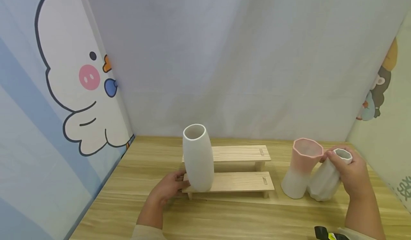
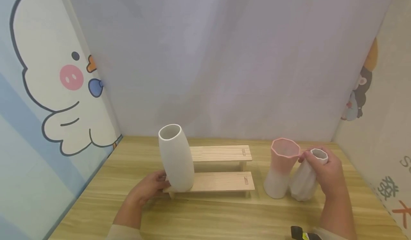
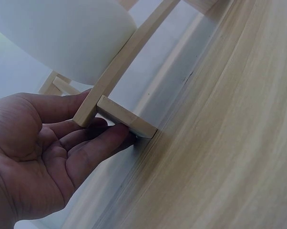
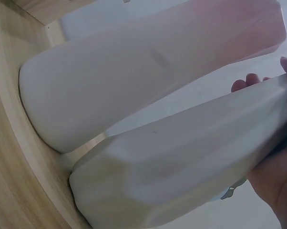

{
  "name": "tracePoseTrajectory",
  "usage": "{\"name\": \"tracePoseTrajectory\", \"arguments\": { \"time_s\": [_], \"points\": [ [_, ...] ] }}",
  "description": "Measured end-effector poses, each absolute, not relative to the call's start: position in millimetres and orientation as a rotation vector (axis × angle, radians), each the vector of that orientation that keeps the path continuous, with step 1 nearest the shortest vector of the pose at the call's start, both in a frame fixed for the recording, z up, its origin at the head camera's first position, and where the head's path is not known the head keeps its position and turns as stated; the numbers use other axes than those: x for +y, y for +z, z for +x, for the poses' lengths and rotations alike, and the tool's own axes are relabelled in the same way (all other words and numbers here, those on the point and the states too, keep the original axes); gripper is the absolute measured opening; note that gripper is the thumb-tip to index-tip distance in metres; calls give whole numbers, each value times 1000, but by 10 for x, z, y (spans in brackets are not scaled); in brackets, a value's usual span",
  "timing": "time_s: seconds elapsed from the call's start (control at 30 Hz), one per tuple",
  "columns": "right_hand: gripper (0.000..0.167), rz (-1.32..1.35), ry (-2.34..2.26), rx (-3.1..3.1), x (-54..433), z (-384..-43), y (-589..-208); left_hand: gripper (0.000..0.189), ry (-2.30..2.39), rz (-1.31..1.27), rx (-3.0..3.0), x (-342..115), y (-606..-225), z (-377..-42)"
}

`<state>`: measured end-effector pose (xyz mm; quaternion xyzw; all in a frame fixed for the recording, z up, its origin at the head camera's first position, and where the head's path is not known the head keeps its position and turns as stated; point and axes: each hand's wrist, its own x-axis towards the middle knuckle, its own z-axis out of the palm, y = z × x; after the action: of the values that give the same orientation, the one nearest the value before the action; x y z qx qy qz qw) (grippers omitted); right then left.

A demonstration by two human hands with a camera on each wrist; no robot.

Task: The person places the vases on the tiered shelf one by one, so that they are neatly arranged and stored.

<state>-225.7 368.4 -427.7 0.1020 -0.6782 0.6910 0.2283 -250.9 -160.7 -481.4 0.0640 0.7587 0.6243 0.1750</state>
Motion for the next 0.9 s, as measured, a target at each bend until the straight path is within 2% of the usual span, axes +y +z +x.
{"name": "tracePoseTrajectory", "arguments": {
  "time_s": [0.1, 0.33, 0.9],
  "points": [
    [13, 308, 1893, -1828, 3673, -2244, -4240, 68, 1772, 182, 2147, -1610, -4817, -2505],
    [10, 183, 1847, -1858, 3661, -2179, -4139, 68, 1774, 178, 2152, -1613, -4817, -2506],
    [10, 163, 1825, -1849, 3619, -2023, -3894, 68, 1776, 169, 2159, -1605, -4803, -2486]
  ]
}}
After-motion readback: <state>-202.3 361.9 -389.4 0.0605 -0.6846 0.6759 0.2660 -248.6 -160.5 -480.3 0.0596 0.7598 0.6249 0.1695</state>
